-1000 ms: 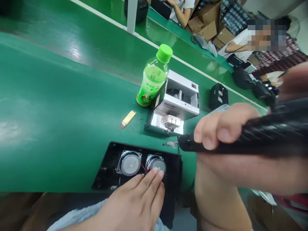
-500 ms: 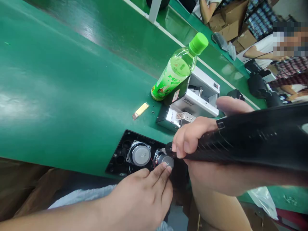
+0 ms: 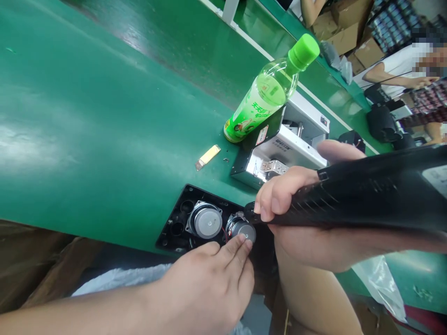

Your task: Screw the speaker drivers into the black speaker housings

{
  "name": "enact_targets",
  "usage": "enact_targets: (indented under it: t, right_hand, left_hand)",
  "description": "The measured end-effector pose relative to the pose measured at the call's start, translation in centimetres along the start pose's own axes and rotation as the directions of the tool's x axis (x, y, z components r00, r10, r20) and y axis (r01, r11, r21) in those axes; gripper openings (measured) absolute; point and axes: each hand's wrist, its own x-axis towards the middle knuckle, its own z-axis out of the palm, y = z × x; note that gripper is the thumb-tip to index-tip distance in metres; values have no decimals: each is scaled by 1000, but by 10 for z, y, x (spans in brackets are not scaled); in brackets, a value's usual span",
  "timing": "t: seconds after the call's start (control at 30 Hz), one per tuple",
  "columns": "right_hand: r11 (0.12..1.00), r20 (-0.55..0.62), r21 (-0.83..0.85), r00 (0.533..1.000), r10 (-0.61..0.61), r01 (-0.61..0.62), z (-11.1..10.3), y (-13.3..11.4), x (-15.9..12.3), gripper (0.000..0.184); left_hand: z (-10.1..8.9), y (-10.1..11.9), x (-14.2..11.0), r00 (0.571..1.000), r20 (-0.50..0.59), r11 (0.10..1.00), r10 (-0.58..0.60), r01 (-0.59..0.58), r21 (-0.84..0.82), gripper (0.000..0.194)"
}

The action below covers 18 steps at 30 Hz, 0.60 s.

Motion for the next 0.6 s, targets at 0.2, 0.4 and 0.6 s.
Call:
enact_targets:
  t: [0.2, 0.4, 0.6]
  right_hand:
    - [996, -49, 61, 997, -62, 65, 1, -7, -2, 58]
    - [987, 38, 88, 990, -137, 133, -1, 1, -15, 47]
    - [969, -3, 128, 977, -211, 210, 1, 15, -23, 32]
  left_hand:
    - [0, 0, 0, 1000, 1, 1000, -5, 5, 1, 38]
    - [2, 0, 0, 1000, 13, 1000, -4, 4, -12, 37]
    - [4, 0, 1, 1000, 11, 1000, -1, 2, -10, 34]
